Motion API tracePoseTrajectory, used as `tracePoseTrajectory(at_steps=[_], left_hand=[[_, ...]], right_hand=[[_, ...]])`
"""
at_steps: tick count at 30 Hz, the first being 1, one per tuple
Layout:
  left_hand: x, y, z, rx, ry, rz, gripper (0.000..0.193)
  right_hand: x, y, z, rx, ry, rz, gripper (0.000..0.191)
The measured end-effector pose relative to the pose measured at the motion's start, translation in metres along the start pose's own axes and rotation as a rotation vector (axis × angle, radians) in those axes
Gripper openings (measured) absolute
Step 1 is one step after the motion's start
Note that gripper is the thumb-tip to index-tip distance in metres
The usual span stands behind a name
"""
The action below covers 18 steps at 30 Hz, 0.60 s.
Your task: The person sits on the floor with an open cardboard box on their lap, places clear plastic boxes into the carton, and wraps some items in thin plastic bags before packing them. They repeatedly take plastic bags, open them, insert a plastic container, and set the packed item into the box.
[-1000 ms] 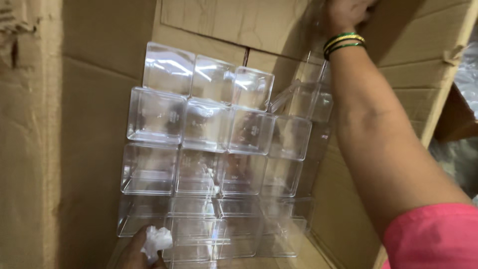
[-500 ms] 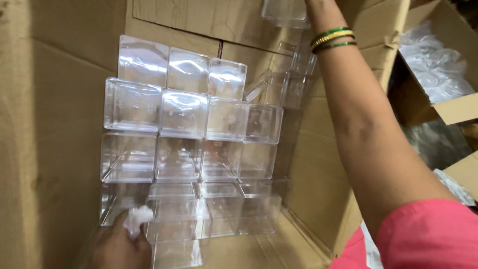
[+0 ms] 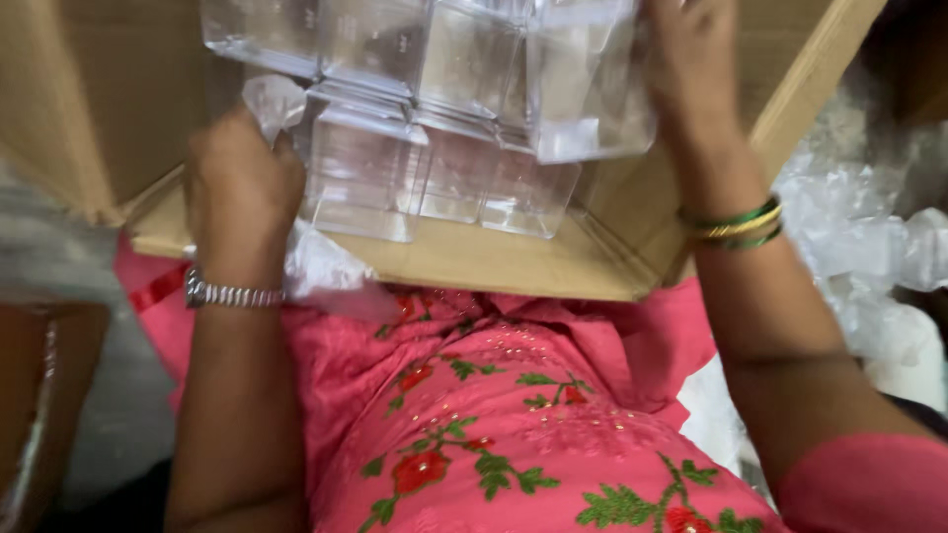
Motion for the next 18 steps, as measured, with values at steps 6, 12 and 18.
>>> tracePoseTrajectory(at_steps=[6, 12, 18], left_hand=[[-0.004, 0.0, 0.008, 0.022, 0.048, -0.051, 0.022], [-0.012, -0.009, 0.015, 0.17, 0.093, -0.233, 0.021], [-0.014, -0.06, -0.024, 0.376, 0.379, -0.715, 0.028]], right_hand=[[0.031, 0.047, -0.107, 0.079, 0.154, 0.001, 0.061], [0.017, 0.067, -0.11, 0.115, -0.189, -0.345, 0.063], [-0.031, 0.039, -0.117, 0.193, -0.074, 0.03, 0.065]])
Point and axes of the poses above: each hand's wrist, its own z-axis towards the middle knuckle, its own y-axis out of the palm, x = y × z, the point moved 10 cm from there along z, towards the middle knuckle, and after that the axes turned 15 degrees about -y, right-handed, at the moved point
